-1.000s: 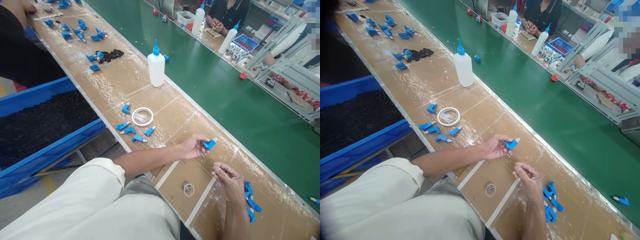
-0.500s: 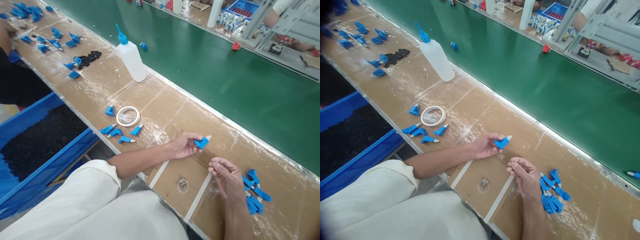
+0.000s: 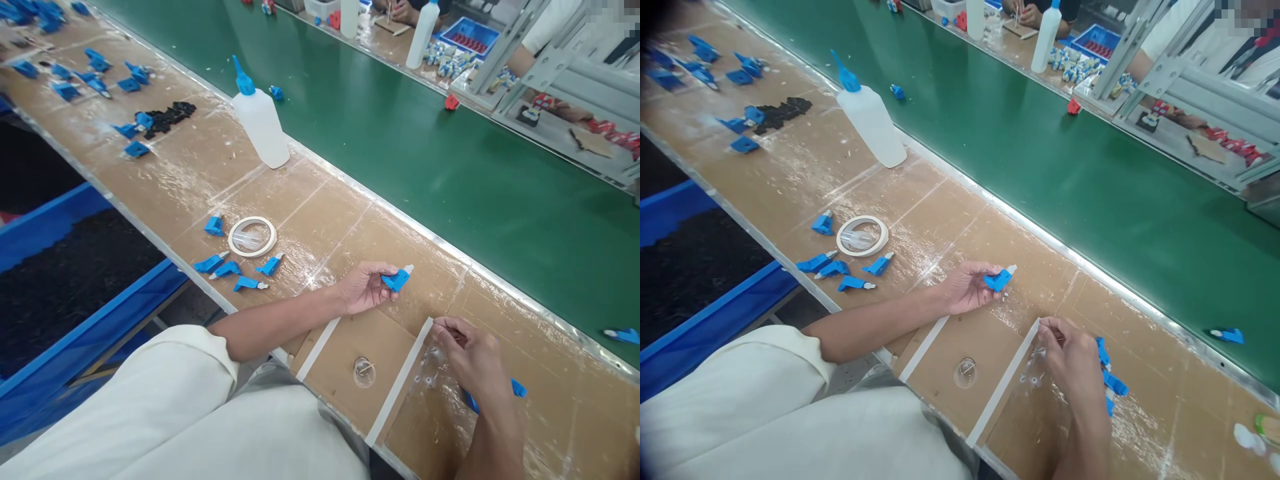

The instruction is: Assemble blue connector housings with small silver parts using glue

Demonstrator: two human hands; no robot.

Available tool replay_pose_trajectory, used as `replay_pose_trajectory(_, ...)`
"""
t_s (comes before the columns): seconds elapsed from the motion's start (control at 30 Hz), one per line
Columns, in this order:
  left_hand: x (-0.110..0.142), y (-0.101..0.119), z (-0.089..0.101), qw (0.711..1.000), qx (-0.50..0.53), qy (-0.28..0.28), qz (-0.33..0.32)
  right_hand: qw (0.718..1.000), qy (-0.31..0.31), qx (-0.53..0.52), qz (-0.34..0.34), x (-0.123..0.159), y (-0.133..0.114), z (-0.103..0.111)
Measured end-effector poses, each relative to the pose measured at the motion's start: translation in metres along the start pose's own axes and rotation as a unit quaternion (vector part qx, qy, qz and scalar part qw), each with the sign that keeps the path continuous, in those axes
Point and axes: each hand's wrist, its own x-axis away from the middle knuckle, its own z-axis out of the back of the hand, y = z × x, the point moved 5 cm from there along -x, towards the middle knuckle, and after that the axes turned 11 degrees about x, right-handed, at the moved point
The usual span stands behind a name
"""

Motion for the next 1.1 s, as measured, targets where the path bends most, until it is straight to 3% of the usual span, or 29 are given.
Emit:
replay_pose_trajectory(0.1,0.001,0.007,-0.002,1.000,0.011,0.001,-0.020,0.976,-0.022,0.195,0.095,-0.017,-0.015,-0.006)
replay_pose_trajectory(0.2,0.002,0.011,-0.005,0.999,0.015,-0.016,-0.036,0.968,-0.058,0.211,0.125,-0.032,-0.025,-0.015)
replay_pose_trajectory(0.43,0.003,0.017,-0.006,0.998,0.035,-0.029,-0.038,0.991,-0.049,0.122,0.022,-0.027,-0.010,0.000)
replay_pose_trajectory(0.6,-0.001,0.014,-0.002,0.997,0.044,-0.043,-0.045,0.985,-0.062,0.152,-0.042,-0.018,-0.009,-0.011)
replay_pose_trajectory(0.8,-0.007,0.010,0.002,0.997,0.033,-0.063,-0.037,0.971,-0.077,0.224,-0.044,-0.024,-0.024,-0.018)
replay_pose_trajectory(1.1,0.000,0.010,-0.002,0.998,0.032,-0.035,-0.039,0.925,-0.064,0.375,-0.007,-0.020,-0.051,-0.027)
